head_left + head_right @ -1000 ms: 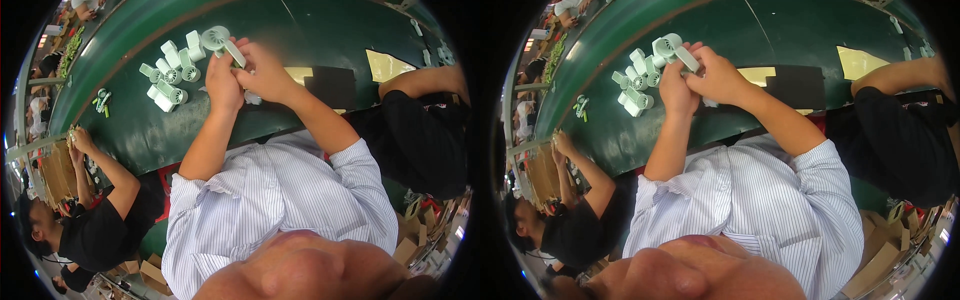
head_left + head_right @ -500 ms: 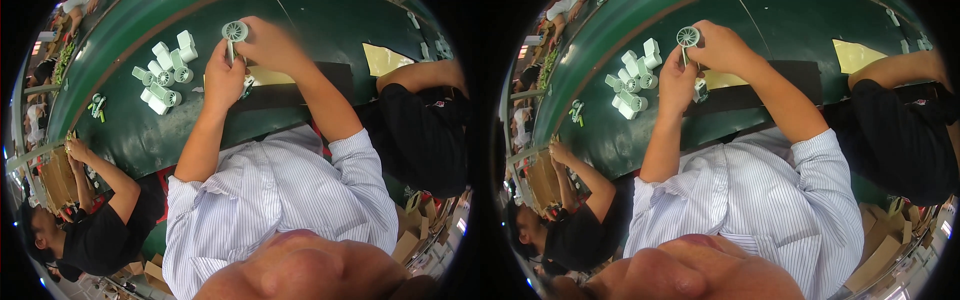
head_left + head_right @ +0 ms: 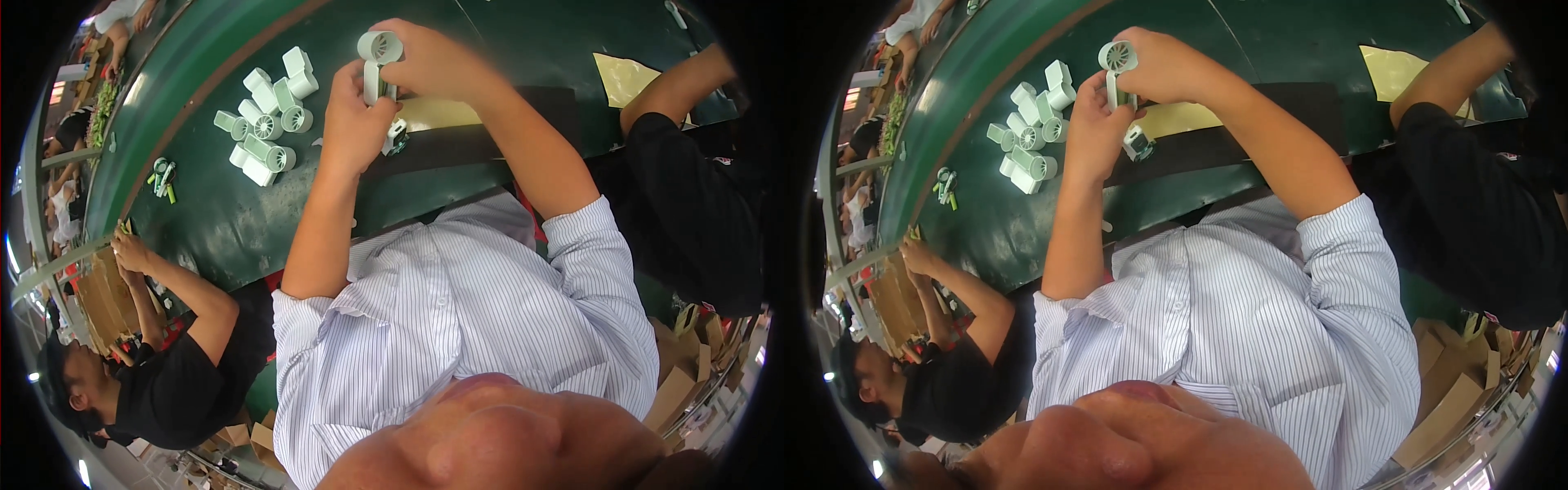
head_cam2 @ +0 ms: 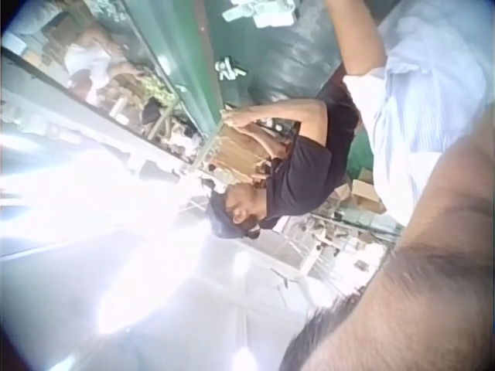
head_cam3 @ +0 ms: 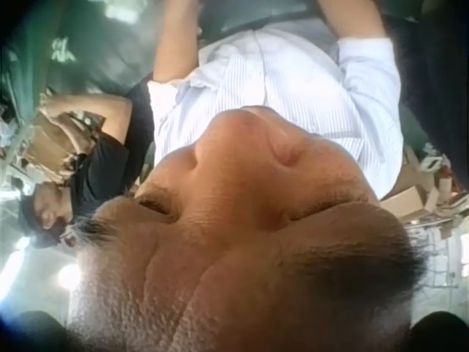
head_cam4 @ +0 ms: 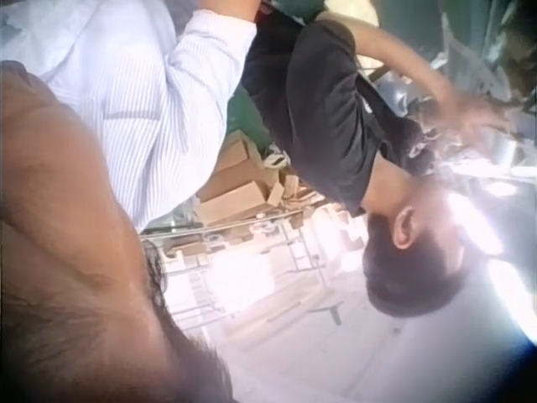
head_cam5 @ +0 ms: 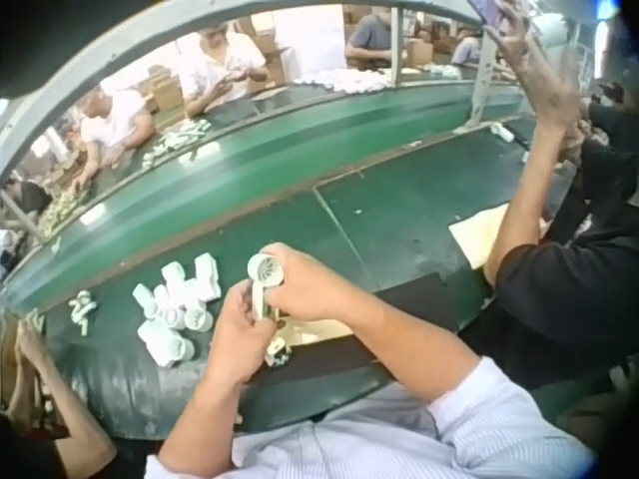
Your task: The person assembles portable fans by placing the motor, battery, and fan blade components into plastic casing pieces and pressing the casing covers together by hand.
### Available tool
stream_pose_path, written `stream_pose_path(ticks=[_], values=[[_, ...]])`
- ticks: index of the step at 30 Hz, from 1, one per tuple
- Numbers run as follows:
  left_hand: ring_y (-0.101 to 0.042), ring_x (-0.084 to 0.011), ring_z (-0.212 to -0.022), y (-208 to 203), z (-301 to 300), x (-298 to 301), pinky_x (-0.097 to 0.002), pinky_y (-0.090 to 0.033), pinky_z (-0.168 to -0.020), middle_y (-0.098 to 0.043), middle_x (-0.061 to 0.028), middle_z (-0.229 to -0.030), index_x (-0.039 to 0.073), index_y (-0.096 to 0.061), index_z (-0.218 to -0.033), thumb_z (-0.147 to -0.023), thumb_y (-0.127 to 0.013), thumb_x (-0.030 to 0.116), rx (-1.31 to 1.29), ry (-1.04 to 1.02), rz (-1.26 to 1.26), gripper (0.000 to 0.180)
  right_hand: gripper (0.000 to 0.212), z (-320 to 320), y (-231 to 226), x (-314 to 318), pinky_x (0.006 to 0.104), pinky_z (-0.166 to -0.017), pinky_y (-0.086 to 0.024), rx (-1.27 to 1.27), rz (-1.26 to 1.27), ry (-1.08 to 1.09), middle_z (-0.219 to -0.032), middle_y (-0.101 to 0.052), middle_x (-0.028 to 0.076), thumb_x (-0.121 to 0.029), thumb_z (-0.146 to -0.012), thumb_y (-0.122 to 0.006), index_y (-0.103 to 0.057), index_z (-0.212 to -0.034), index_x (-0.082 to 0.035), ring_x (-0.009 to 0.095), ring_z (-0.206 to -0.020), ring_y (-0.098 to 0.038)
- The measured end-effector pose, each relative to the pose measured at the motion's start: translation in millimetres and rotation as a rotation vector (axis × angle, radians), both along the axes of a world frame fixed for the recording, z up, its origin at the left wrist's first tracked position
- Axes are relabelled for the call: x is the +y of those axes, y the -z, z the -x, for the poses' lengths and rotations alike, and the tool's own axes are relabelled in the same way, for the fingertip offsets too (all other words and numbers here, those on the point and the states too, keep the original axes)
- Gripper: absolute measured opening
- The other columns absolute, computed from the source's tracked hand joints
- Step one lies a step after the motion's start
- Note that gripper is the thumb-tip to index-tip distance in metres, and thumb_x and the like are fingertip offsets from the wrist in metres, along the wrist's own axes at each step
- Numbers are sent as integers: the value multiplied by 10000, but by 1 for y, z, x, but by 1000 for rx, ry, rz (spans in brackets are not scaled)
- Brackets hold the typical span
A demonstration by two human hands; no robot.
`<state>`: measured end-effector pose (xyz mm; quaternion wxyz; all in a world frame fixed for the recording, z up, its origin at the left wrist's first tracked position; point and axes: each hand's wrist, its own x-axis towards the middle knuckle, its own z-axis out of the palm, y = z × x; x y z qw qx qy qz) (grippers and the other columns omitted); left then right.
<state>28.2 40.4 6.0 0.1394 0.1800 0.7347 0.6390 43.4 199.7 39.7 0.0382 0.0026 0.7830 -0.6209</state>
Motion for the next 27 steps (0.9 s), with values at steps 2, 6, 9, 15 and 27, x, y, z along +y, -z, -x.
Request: stream_pose_path(ticks=[2,6,9,15,27], values=[[-672,-203,-890,-2,4,-1,-287,-539,-769,-641,-188,-1038,-101,-413,-1221,-824,-525,-13,-54,10,-4,422,489,0,4,-5,271,-631,-493,93,-108,108,-914,-617,82,-135,-748,-589,-516,-1212,3,139,-708,-601],[-680,-214,-870,-10,13,-8,-281,-545,-753,-654,-210,-1006,-131,-390,-1203,-832,-525,-10,-136,45,51,413,476,17,8,2,279,-620,-493,11,-65,-31,-910,-617,76,-131,-747,-586,-525,-1199,9,134,-686,-590],[-680,-211,-840,-16,13,-12,-274,-547,-737,-656,-204,-991,-132,-392,-1194,-836,-511,-21,-191,44,-16,393,502,25,10,-1,282,-626,-499,4,49,-126,-893,-633,97,-150,-753,-642,-522,-1210,21,144,-707,-606],[-635,-271,-1000,-41,12,-62,-274,-549,-774,-511,-274,-1285,-118,-385,-1299,-876,-470,3,-476,118,-340,448,432,3,-16,30,358,-822,-504,-26,237,-71,-1024,-668,193,-240,-836,-674,-580,-1173,15,285,-931,-652],[-633,-240,-1043,-44,-38,-51,-242,-569,-793,-576,-193,-1209,-90,-468,-1264,-881,-504,19,-835,329,-305,400,563,-117,64,77,419,-1118,-296,379,-825,117,-1377,-486,122,-231,-822,-692,-497,-1328,-83,300,-1346,-370]])
